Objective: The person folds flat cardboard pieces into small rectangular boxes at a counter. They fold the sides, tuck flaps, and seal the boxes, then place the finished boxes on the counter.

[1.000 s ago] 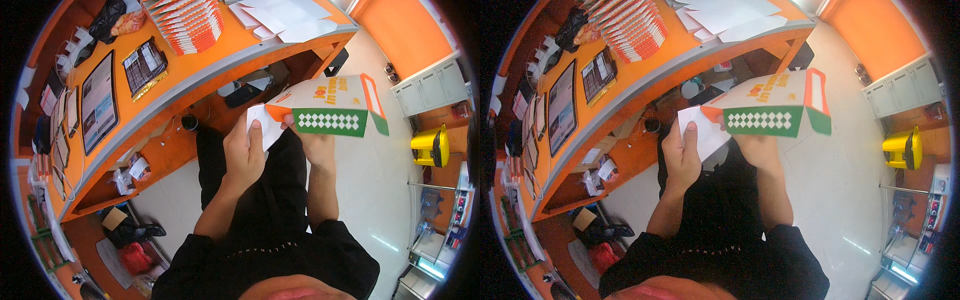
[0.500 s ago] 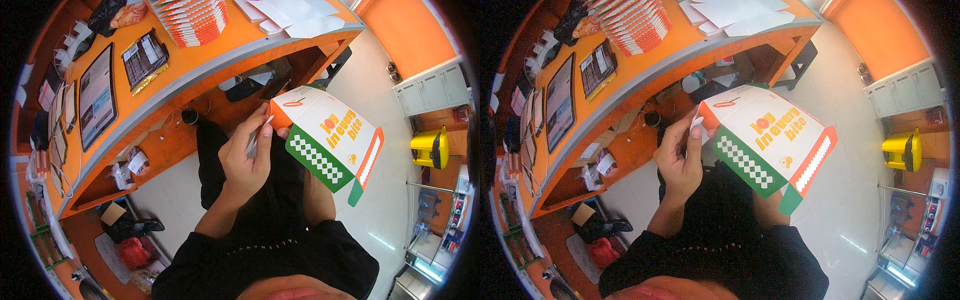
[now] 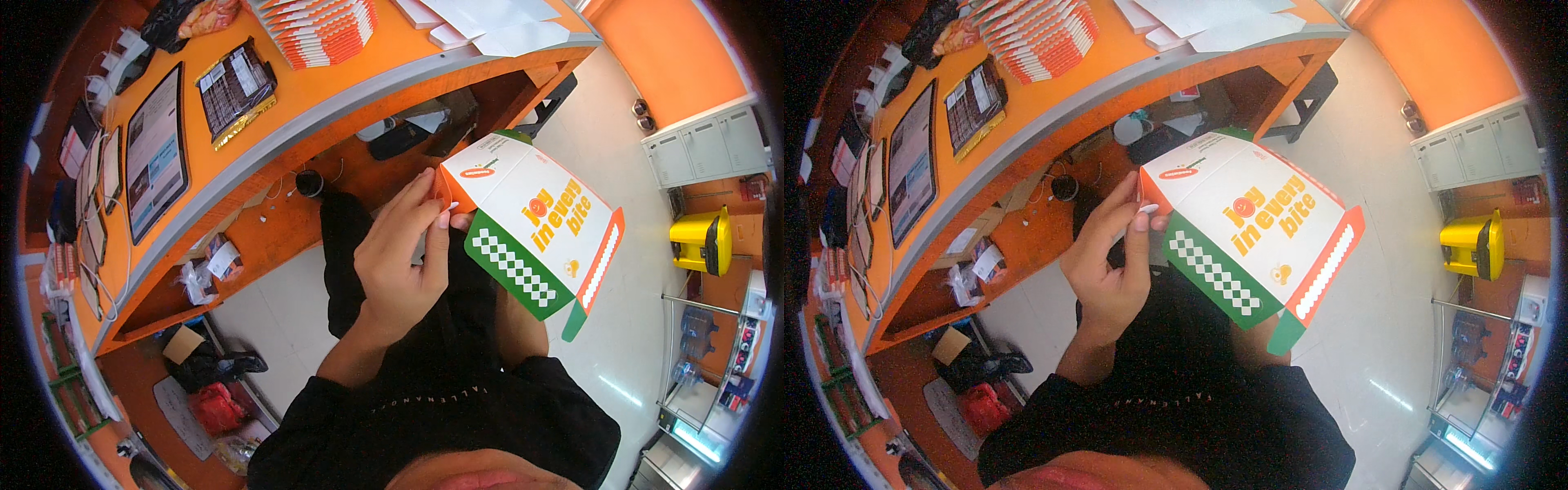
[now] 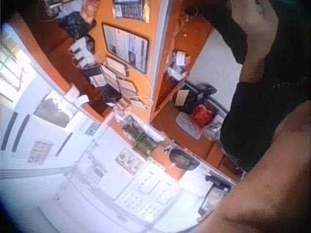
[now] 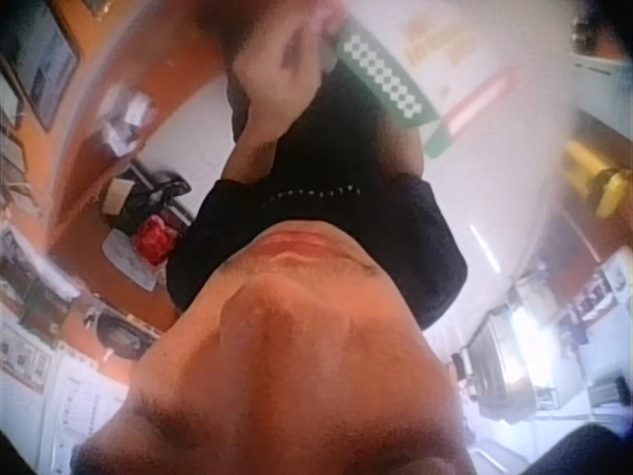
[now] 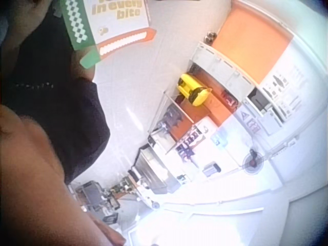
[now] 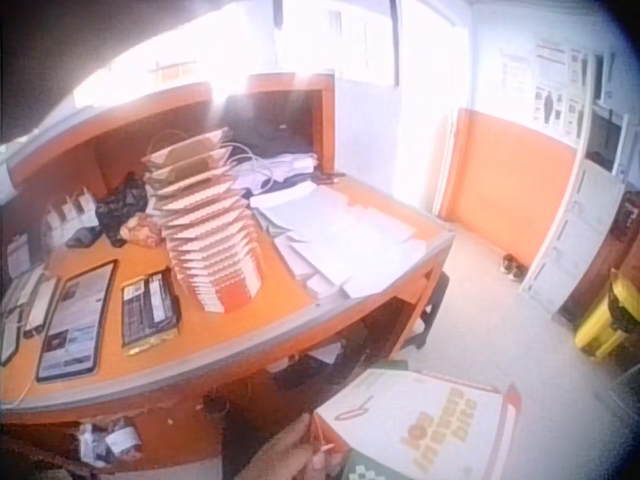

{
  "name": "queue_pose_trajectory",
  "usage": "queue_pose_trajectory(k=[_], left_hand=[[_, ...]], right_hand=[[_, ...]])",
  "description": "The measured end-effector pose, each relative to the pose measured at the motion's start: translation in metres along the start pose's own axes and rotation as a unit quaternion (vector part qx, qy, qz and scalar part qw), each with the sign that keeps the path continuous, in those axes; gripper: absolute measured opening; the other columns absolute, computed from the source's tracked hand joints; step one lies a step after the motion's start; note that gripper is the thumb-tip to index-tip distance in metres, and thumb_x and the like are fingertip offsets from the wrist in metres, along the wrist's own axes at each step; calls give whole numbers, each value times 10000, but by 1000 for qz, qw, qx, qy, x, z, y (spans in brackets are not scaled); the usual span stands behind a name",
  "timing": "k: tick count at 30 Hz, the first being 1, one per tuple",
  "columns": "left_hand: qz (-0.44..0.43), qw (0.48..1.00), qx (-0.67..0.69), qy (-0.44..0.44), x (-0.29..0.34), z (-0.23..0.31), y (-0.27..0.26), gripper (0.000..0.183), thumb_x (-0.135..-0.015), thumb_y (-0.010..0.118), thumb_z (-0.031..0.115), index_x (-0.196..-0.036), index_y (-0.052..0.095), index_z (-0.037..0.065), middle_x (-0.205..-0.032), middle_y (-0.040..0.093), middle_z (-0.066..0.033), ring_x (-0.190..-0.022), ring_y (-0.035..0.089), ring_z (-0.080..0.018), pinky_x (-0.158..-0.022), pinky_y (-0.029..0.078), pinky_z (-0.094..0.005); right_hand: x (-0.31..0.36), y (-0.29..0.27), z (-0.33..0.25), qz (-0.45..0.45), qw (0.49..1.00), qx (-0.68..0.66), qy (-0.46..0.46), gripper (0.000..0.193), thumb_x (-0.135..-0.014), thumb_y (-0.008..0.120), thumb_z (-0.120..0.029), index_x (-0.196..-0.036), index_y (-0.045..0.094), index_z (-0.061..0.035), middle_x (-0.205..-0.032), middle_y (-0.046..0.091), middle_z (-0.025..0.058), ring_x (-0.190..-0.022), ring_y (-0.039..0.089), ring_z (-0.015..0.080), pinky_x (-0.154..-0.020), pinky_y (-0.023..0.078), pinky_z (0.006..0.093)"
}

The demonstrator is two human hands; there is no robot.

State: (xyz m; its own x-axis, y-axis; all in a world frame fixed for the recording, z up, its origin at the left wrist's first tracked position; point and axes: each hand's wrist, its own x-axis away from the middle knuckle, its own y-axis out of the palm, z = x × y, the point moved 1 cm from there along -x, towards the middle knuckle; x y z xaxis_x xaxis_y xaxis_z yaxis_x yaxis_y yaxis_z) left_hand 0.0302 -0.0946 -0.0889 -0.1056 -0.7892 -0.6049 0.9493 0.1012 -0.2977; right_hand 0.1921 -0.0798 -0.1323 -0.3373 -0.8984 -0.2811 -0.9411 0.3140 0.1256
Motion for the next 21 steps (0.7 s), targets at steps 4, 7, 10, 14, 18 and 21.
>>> queue_pose_trajectory(k=[4,7,10,14,18,21], left_hand=[[-16,999,-21,19,1,-1,1,161,-878,690,-17,-1026,685,-79,-1159,687,-289,-1085,698,-394,-940,564,-420],[-39,999,-34,14,4,-4,3,206,-900,670,-12,-1095,694,-74,-1184,682,-284,-1111,692,-371,-943,557,-413],[-58,994,-86,37,6,0,3,274,-902,645,-30,-1170,685,-76,-1236,658,-288,-1139,680,-365,-949,551,-413],[-72,979,-187,40,13,11,11,359,-882,621,-62,-1238,661,-82,-1297,619,-300,-1153,667,-391,-963,539,-409],[9,994,-106,-10,16,6,11,314,-866,689,-27,-1176,687,-85,-1233,664,-276,-1143,675,-381,-954,560,-410],[38,998,-20,-42,16,-1,3,265,-868,730,-13,-1124,715,-77,-1156,703,-261,-1131,685,-354,-976,541,-430]], right_hand=[[-2,0,1,-3,1000,3,-2,461,-858,817,-244,-1227,629,-41,-1164,672,82,-1109,622,190,-932,528,358],[-1,-2,-1,-8,1000,8,-6,452,-862,813,-239,-1225,631,-40,-1159,673,82,-1102,624,189,-927,529,355],[12,-6,-8,-28,999,19,-15,444,-866,809,-235,-1223,633,-39,-1155,675,83,-1096,626,188,-922,530,353],[32,-12,-15,-59,997,32,-26,432,-871,804,-229,-1220,635,-38,-1149,677,83,-1088,630,187,-915,531,349],[35,-5,-21,-63,997,32,-22,421,-876,799,-223,-1217,638,-38,-1142,679,84,-1079,633,185,-909,532,346],[37,-2,-26,-62,997,36,-17,412,-880,795,-218,-1215,640,-37,-1138,680,85,-1073,635,184,-904,533,343]])
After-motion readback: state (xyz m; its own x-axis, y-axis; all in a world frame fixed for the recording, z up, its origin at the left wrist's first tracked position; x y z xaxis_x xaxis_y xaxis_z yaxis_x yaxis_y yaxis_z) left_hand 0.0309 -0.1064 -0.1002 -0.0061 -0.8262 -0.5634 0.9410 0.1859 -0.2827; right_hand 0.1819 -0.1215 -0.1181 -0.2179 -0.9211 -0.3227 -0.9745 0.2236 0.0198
